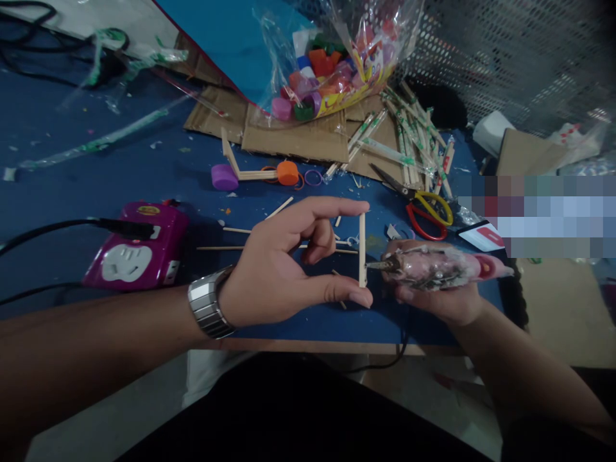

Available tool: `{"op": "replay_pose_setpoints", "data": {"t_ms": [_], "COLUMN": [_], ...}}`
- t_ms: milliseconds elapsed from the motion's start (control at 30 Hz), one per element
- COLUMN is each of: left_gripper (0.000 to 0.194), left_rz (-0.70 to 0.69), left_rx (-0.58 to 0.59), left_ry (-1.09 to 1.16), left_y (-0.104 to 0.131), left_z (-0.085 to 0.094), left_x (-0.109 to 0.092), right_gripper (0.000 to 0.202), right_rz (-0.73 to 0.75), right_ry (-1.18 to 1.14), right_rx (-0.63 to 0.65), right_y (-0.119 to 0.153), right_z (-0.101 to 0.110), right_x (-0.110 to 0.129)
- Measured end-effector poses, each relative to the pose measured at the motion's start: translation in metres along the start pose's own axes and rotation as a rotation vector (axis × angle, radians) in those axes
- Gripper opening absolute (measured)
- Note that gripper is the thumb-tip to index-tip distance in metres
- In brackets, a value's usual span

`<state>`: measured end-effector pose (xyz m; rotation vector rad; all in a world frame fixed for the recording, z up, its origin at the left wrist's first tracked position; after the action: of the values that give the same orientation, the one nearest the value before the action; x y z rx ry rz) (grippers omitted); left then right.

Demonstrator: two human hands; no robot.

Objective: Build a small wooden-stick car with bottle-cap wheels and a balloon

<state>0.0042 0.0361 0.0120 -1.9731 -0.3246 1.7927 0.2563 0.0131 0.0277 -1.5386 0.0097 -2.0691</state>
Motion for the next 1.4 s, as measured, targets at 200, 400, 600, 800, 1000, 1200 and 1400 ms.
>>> {"op": "replay_pose_setpoints", "data": {"t_ms": [200,400,600,800,1000,1200,1400], "left_gripper": [0.070,0.071,0.071,0.070,0.073,0.071,0.070], "left_rz": [0.014,0.012,-0.018,-0.053,-0.047,-0.023,-0.015], "left_rx": [-0.004,-0.006,0.002,0.020,0.008,0.015,0.017], "left_ry": [0.008,0.036,0.054,0.044,0.055,0.045,0.036], "left_y": [0.0008,0.0002,-0.0005,-0.0001,0.0002,0.0010,0.0007], "left_z": [0.0005,-0.0003,-0.0008,-0.0009,-0.0005,-0.0011,-0.0017], "left_x": [-0.0002,0.0000,0.0009,-0.0006,-0.0013,-0.0013,-0.0025], "right_gripper": [0.020,0.017,0.014,0.034,0.031,0.032,0.028], "right_rz": [0.013,-0.002,-0.005,0.029,0.026,0.050,0.051], "right_ry": [0.003,0.004,-0.001,-0.004,-0.011,0.013,0.023], "right_rx": [0.013,-0.001,-0.005,0.007,0.013,0.004,0.001], "right_y": [-0.0009,-0.0024,-0.0010,-0.0010,-0.0011,-0.0025,-0.0032], "right_z": [-0.0001,-0.0019,-0.0009,0.0002,0.0000,-0.0005,0.0002], "right_x": [0.0009,0.0022,0.0004,-0.0002,-0.0003,0.0013,0.0018]}}
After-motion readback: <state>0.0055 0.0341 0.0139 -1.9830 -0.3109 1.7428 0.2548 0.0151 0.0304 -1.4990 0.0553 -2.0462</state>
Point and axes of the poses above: each hand's wrist, its own y-axis away from the middle knuckle, its own z-axis out of the back of the hand, x = y × z, the point moved 3 cm from there along -y, towards the middle knuckle, and after that the axes turned 14 degrees about -x, right-handed, at the moved point
